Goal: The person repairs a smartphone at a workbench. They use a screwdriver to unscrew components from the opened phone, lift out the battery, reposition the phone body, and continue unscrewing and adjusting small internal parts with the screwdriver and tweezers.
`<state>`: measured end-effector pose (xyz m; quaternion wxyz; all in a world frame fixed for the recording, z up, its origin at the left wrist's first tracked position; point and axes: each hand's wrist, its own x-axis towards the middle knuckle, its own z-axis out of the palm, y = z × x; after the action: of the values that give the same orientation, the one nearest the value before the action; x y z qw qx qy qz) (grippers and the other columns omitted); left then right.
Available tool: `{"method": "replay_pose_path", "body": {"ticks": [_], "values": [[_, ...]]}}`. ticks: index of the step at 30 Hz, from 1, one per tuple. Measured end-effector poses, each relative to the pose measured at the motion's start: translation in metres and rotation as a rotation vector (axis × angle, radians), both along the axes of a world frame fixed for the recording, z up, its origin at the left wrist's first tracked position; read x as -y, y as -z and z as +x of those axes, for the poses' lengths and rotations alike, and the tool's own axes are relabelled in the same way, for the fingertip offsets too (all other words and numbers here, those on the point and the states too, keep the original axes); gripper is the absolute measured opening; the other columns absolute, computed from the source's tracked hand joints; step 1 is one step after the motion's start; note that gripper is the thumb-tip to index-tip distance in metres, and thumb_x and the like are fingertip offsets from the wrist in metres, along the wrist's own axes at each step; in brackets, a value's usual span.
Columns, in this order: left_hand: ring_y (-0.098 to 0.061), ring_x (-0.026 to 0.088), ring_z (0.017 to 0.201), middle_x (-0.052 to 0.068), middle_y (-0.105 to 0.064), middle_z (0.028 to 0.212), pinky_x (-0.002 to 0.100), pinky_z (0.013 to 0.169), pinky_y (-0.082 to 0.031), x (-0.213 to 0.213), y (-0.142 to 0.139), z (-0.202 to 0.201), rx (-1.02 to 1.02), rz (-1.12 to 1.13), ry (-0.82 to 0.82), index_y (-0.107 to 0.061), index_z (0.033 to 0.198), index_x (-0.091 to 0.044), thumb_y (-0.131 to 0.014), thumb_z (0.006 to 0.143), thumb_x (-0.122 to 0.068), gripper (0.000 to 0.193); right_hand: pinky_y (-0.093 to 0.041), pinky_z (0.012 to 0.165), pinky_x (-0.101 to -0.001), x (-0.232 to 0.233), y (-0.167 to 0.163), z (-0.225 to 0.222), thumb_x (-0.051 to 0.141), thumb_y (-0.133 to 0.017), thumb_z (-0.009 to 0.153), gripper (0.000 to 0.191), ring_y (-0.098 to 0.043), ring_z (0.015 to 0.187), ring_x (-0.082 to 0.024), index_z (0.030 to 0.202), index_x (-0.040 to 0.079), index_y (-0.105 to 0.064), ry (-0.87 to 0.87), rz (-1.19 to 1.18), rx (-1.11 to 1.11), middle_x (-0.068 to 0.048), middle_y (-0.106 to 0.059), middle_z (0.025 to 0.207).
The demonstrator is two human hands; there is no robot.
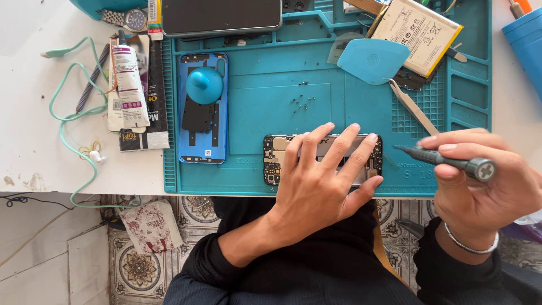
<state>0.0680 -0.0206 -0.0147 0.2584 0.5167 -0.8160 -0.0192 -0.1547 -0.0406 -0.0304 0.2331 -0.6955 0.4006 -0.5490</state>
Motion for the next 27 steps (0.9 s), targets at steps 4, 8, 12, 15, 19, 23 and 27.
{"method": "replay_pose_path", "body": {"ticks": [4, 8, 12, 15, 19, 23, 27], "values": [[-0.052, 0.030, 0.131, 0.006, -0.062, 0.142, 0.045, 0.114, -0.037, 0.000, 0.001, -0.004, -0.010, 0.002, -0.001, -0.068, 0.140, -0.014, -0.065, 0.103, -0.047, 0.050, -0.067, 0.090, -0.0355, 0.000, 0.000, 0.001, 0.024, -0.071, 0.115, 0.035, -0.077, 0.100, -0.027, 0.113, -0.004, -0.051, -0.040, 0.027, 0.091, -0.019, -0.071, 0.101], [-0.053, 0.031, 0.130, 0.007, -0.062, 0.141, 0.045, 0.113, -0.037, 0.002, 0.004, -0.010, -0.014, 0.002, 0.006, -0.068, 0.140, -0.013, -0.066, 0.102, -0.047, 0.050, -0.067, 0.091, -0.0371, 0.003, -0.001, -0.003, 0.020, -0.069, 0.116, 0.030, -0.078, 0.101, -0.029, 0.112, -0.005, -0.053, -0.026, 0.030, 0.029, -0.023, -0.072, 0.100], [-0.053, 0.031, 0.130, 0.007, -0.062, 0.141, 0.045, 0.113, -0.037, 0.002, 0.005, -0.013, -0.016, 0.004, 0.003, -0.068, 0.140, -0.014, -0.067, 0.102, -0.046, 0.050, -0.067, 0.087, -0.0359, 0.003, -0.002, -0.008, 0.016, -0.070, 0.115, 0.028, -0.077, 0.101, -0.031, 0.111, -0.007, -0.055, -0.018, 0.040, -0.046, -0.024, -0.072, 0.097], [-0.053, 0.031, 0.129, 0.006, -0.062, 0.141, 0.045, 0.112, -0.037, 0.002, 0.007, -0.016, -0.019, 0.003, 0.007, -0.068, 0.140, -0.014, -0.067, 0.102, -0.046, 0.049, -0.066, 0.085, -0.0340, 0.003, -0.002, -0.011, 0.016, -0.070, 0.114, 0.027, -0.077, 0.101, -0.031, 0.111, -0.006, -0.055, -0.021, 0.039, -0.069, -0.024, -0.072, 0.097], [-0.053, 0.031, 0.129, 0.007, -0.062, 0.141, 0.045, 0.113, -0.037, 0.002, 0.008, -0.017, -0.027, 0.004, 0.009, -0.068, 0.140, -0.014, -0.068, 0.102, -0.046, 0.049, -0.066, 0.083, -0.0321, 0.004, -0.002, -0.013, 0.016, -0.071, 0.113, 0.026, -0.078, 0.102, -0.030, 0.111, -0.006, -0.056, -0.020, 0.024, -0.107, -0.024, -0.073, 0.098], [-0.053, 0.031, 0.129, 0.007, -0.062, 0.141, 0.045, 0.113, -0.037, 0.002, 0.008, -0.017, -0.024, 0.002, 0.006, -0.068, 0.140, -0.014, -0.068, 0.102, -0.045, 0.049, -0.066, 0.084, -0.0324, 0.005, -0.002, -0.012, 0.016, -0.070, 0.113, 0.027, -0.078, 0.102, -0.030, 0.110, -0.006, -0.056, -0.018, 0.022, -0.092, -0.023, -0.073, 0.098], [-0.053, 0.031, 0.130, 0.007, -0.062, 0.142, 0.045, 0.113, -0.037, 0.003, 0.008, -0.017, -0.028, 0.004, 0.005, -0.068, 0.140, -0.015, -0.068, 0.102, -0.045, 0.049, -0.066, 0.084, -0.0328, 0.006, -0.003, -0.011, 0.016, -0.071, 0.112, 0.026, -0.077, 0.101, -0.031, 0.110, -0.006, -0.057, -0.026, 0.024, -0.084, -0.023, -0.073, 0.098]]}}
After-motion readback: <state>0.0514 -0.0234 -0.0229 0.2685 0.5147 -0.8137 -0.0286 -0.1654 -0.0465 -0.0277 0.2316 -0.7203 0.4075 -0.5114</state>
